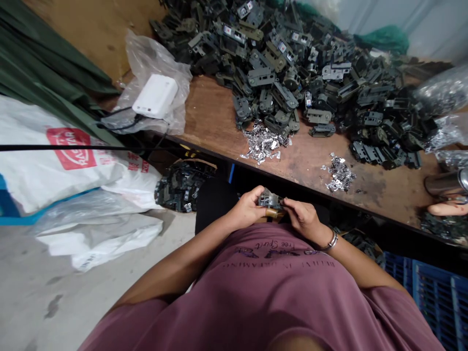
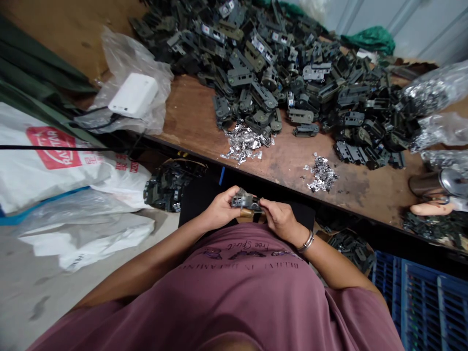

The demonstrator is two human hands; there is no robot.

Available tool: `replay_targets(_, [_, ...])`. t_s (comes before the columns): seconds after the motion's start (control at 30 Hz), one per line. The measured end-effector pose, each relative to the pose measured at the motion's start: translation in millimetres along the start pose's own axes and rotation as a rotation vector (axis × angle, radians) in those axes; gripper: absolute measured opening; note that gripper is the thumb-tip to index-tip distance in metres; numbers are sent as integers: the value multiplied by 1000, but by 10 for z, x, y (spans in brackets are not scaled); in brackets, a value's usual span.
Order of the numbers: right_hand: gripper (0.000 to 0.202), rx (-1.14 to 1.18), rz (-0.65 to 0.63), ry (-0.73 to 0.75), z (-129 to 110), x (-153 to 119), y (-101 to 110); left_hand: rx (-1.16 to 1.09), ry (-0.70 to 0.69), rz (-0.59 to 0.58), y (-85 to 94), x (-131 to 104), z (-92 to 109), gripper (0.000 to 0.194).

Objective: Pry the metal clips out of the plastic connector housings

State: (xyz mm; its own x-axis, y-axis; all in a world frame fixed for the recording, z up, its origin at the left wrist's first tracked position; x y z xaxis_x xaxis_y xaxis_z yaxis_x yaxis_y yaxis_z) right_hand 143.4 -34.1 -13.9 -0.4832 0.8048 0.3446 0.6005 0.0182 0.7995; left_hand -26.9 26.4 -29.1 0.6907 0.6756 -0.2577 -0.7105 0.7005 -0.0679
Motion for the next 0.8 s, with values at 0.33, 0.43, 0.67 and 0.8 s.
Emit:
replay_targets(0.33, [32, -49, -26, 4, -38, 97, 35, -1, 1, -40, -44, -1, 60, 34])
replay_targets(0.43, [33, -36, -55, 10, -31, 108, 46, 29, 10, -31, -50, -4, 74, 32])
replay_targets(0.67, [41, -45, -19, 47, 42, 8, -55, -22, 7, -24, -52, 12, 25, 36])
replay_targets(0.8, [47, 10, 22, 20, 25, -24, -90, -78, -12, 9, -15, 2, -11, 41])
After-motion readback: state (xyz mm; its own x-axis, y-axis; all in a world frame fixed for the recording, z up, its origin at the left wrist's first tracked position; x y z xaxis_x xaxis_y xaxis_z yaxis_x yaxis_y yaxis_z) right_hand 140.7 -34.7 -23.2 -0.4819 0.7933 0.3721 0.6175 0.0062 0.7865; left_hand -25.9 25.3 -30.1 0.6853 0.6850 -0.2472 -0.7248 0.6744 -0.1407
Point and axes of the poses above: each hand's wrist, its own x-axis towards the middle knuckle, its own y-axis out of the back of the hand, z = x × y, the point moved 4 cm from there along x, towards the middle knuckle, and after that the axes turned 14 degrees about -z, right-handed, at the moved point
